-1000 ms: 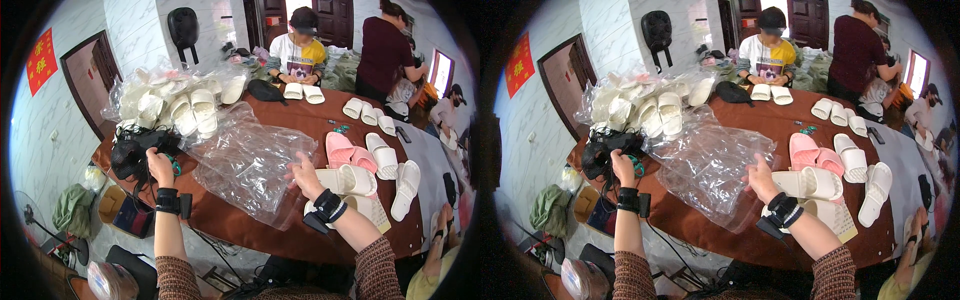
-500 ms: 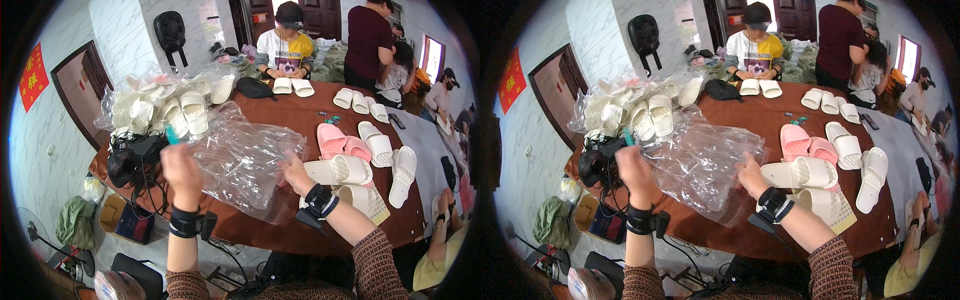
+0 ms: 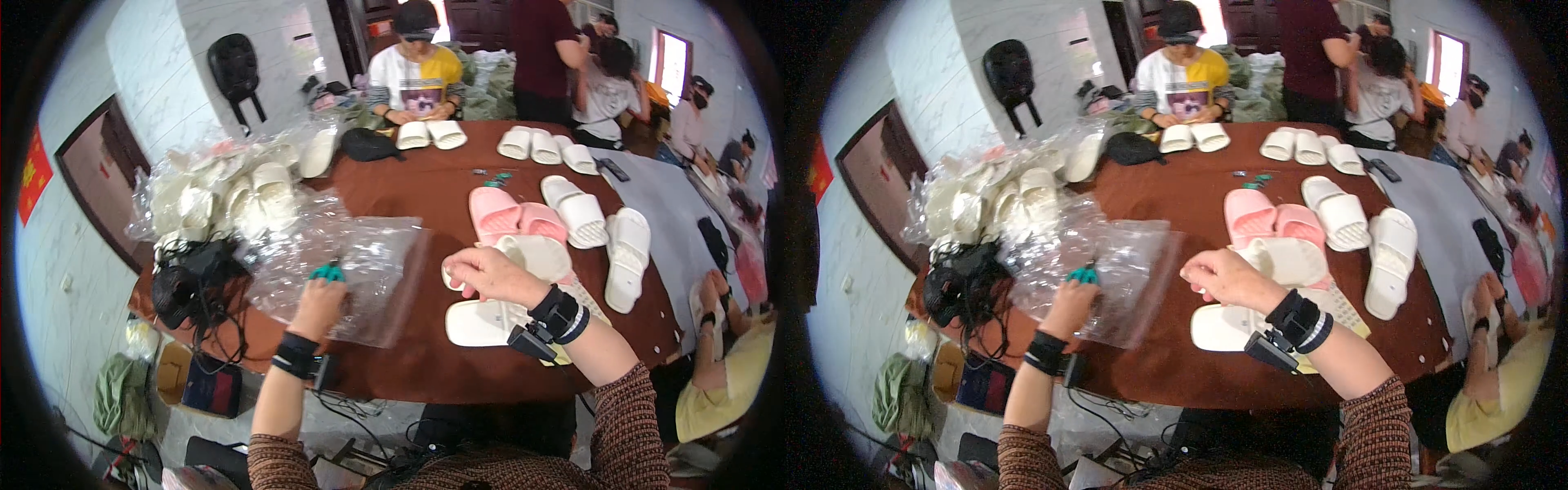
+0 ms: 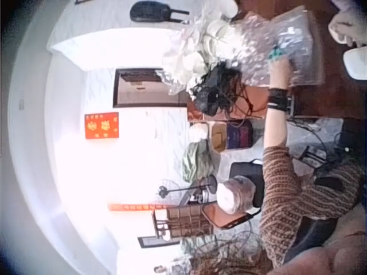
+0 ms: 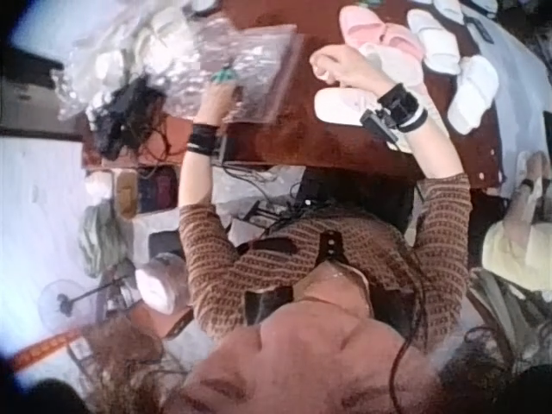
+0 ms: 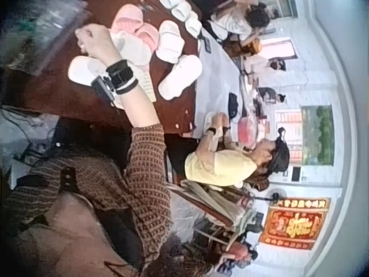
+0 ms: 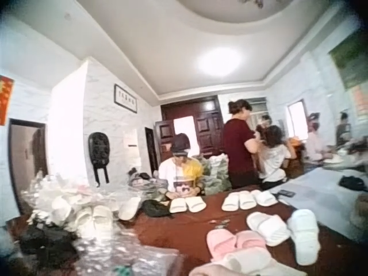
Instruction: Inspecting plastic slides for quality, applying tags, and placing them into individual plastic bags.
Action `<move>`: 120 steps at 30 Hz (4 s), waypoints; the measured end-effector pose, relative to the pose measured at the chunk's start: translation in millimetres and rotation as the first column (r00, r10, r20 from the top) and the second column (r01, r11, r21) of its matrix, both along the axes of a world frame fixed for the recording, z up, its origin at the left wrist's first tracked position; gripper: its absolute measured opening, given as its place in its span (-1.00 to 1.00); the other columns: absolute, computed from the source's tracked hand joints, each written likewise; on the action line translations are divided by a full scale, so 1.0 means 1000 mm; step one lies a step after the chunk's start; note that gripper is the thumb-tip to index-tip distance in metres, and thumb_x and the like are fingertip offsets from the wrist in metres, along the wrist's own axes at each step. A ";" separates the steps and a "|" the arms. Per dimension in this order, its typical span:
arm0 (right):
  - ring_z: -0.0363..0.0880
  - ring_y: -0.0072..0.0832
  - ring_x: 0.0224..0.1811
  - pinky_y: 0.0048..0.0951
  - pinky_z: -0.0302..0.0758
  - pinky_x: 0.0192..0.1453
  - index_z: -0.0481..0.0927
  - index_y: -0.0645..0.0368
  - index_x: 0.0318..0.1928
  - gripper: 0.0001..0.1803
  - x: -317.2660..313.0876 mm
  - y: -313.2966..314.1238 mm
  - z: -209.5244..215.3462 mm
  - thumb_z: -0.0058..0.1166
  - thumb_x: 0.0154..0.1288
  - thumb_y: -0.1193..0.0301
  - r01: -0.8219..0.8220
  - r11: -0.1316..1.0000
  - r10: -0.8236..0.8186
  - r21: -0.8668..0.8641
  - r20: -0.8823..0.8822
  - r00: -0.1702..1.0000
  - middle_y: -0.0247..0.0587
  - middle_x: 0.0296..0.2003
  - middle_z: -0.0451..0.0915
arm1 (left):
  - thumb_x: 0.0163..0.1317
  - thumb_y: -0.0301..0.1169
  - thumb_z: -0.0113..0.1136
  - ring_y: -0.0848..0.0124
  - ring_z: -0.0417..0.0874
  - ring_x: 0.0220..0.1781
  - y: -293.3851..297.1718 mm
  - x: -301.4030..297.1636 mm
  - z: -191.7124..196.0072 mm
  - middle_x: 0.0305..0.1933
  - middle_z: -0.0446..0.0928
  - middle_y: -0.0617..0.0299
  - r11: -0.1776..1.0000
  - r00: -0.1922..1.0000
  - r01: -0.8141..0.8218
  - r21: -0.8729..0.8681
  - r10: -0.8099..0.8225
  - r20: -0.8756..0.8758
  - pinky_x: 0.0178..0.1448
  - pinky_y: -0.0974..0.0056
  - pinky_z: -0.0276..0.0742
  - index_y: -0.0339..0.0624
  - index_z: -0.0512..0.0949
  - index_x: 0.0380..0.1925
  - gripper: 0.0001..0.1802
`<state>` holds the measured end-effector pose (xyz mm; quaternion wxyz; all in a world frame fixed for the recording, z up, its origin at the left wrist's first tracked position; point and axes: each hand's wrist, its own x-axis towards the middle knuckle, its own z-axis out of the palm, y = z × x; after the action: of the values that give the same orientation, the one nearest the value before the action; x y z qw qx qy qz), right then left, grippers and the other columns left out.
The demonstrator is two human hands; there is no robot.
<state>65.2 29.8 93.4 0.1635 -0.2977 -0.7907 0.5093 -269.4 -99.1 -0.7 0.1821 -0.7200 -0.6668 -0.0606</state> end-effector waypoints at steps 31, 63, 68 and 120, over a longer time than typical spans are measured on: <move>0.67 -0.19 -0.29 -0.25 0.56 -0.13 0.41 0.27 0.18 -0.43 0.183 -0.006 -0.054 0.11 0.33 0.12 0.220 0.939 -0.232 0.266 0.014 0.973 0.07 -0.31 0.63 | 0.08 -0.12 0.29 -0.07 0.44 0.22 0.129 0.187 0.026 0.14 0.46 -0.05 0.944 0.904 0.248 -0.220 -0.144 0.402 0.21 -0.12 0.34 -0.15 0.39 0.13 -0.37; 0.60 -0.02 -0.05 -0.10 0.47 0.05 0.53 0.22 -0.03 -0.67 0.132 0.021 -0.014 0.09 0.30 0.28 0.309 0.764 -0.174 0.566 -0.281 0.944 0.12 -0.19 0.63 | 0.30 -0.60 0.06 0.33 0.64 -0.12 0.028 0.196 0.038 -0.11 0.57 0.05 0.963 -0.362 0.242 -0.117 0.202 0.910 0.03 0.24 0.59 -0.45 0.40 -0.06 -0.76; 0.63 -0.11 -0.14 -0.17 0.50 -0.03 0.62 0.22 -0.18 -0.74 0.117 0.032 -0.005 0.06 0.32 0.28 0.283 0.801 -0.158 0.527 -0.271 0.950 0.01 -0.22 0.66 | 0.31 -0.61 0.05 0.26 0.65 -0.08 0.008 0.203 0.039 -0.10 0.57 0.00 0.970 -0.528 0.234 -0.064 0.182 0.830 0.10 0.15 0.60 -0.43 0.37 -0.04 -0.76; 0.49 -0.71 -0.33 -0.60 0.46 -0.21 0.59 0.33 -0.14 -0.84 0.189 0.040 -0.091 -0.01 0.39 0.51 0.387 0.918 -0.393 -0.091 -0.347 0.852 -0.41 -0.37 0.58 | -0.01 -0.36 0.43 0.03 0.43 0.17 0.004 0.282 0.001 0.15 0.43 0.05 0.911 0.772 0.407 0.067 -0.382 0.508 0.22 -0.01 0.34 -0.20 0.50 0.05 -0.43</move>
<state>254.3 70.3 2.8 0.4019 -0.3553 -0.6663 0.5180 12.8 -95.2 0.0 -0.0347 -0.8055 -0.5263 -0.2702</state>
